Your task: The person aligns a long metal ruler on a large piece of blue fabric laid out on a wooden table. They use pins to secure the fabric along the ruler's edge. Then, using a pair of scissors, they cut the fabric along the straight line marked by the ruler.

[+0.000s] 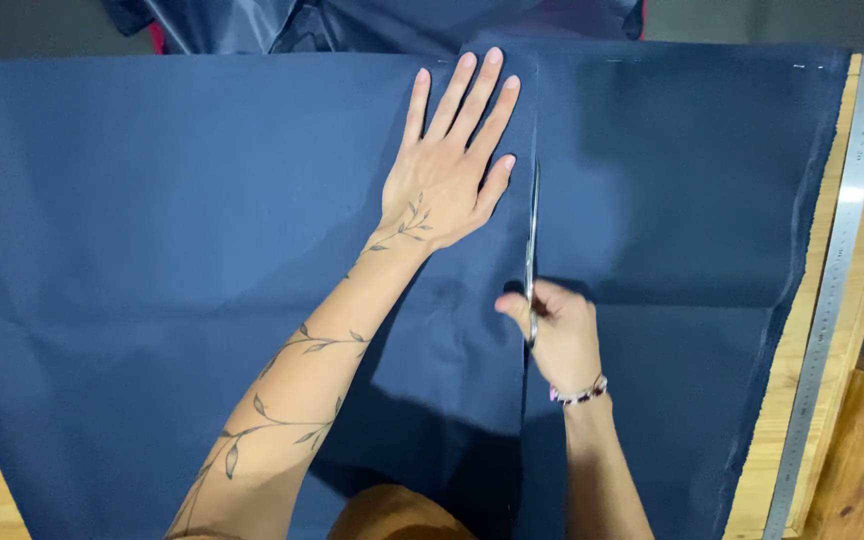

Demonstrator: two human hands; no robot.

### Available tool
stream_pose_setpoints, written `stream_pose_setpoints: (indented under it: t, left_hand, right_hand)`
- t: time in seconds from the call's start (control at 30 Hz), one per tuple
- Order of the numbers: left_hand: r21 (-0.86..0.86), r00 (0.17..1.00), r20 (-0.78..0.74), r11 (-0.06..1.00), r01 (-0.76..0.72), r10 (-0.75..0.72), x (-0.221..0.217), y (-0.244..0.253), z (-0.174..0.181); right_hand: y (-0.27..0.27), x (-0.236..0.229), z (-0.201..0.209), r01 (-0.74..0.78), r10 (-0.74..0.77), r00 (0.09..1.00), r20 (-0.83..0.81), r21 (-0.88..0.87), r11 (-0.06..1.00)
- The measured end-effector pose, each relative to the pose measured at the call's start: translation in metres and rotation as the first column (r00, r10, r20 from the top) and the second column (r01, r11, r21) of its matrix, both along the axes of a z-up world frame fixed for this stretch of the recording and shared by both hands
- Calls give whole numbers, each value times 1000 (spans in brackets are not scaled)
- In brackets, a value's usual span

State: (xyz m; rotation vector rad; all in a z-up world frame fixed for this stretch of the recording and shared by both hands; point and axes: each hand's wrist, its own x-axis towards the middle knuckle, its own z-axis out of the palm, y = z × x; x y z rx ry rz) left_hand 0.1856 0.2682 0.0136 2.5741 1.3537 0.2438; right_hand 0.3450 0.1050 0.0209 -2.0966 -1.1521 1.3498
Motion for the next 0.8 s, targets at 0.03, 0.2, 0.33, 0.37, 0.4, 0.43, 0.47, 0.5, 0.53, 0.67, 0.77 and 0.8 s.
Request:
stream_pose_setpoints:
  t: [0.03, 0.2, 0.33, 0.37, 0.4, 0.43, 0.47, 0.5, 0.53, 0.67, 0.77, 0.8]
  left_hand:
    - [14, 1000, 0, 1000, 1, -1, 0, 0, -1]
    - [42, 1000, -12, 999, 3, -2, 0, 0, -1]
    - [23, 1000, -22, 1000, 5, -4, 1, 0, -1]
    - [21, 999, -35, 1000, 3, -3, 0, 0, -1]
    - [20, 999, -34, 1000, 4, -3, 0, 0, -1]
    - [28, 1000, -28, 1000, 4, -3, 0, -1, -2]
    - [39, 1000, -24, 999, 3, -2, 0, 0, -2]
    - [41, 1000, -24, 999, 2, -1, 1, 1, -2]
    - [30, 999, -34, 1000, 5, -4, 1, 1, -1]
    - [40, 999, -34, 999, -1, 2, 0, 0, -2]
    - [43, 999, -34, 999, -1, 2, 0, 0, -2]
    - [42, 999, -36, 999, 1, 0, 0, -1, -1]
  right_hand:
    - [6, 1, 1, -21, 21, 1000, -1, 12, 1000]
    - [8, -1, -3, -23, 22, 999, 23, 21, 1000]
    - [6, 0, -9, -57, 54, 997, 63, 56, 997]
    - [7, 0, -7, -38, 37, 998, 44, 32, 999]
    - [7, 0, -6, -38, 36, 998, 45, 31, 999]
    - [7, 1, -6, -48, 46, 998, 50, 29, 998]
    - [8, 2, -6, -59, 57, 997, 53, 31, 998]
    - [12, 3, -6, -60, 58, 997, 53, 33, 998]
    - [16, 3, -6, -57, 54, 997, 52, 46, 997]
    - [26, 5, -9, -83, 76, 994, 79, 82, 993]
    - [30, -3, 1, -29, 27, 999, 42, 58, 998]
    - [29, -4, 1, -28, 25, 999, 40, 57, 998]
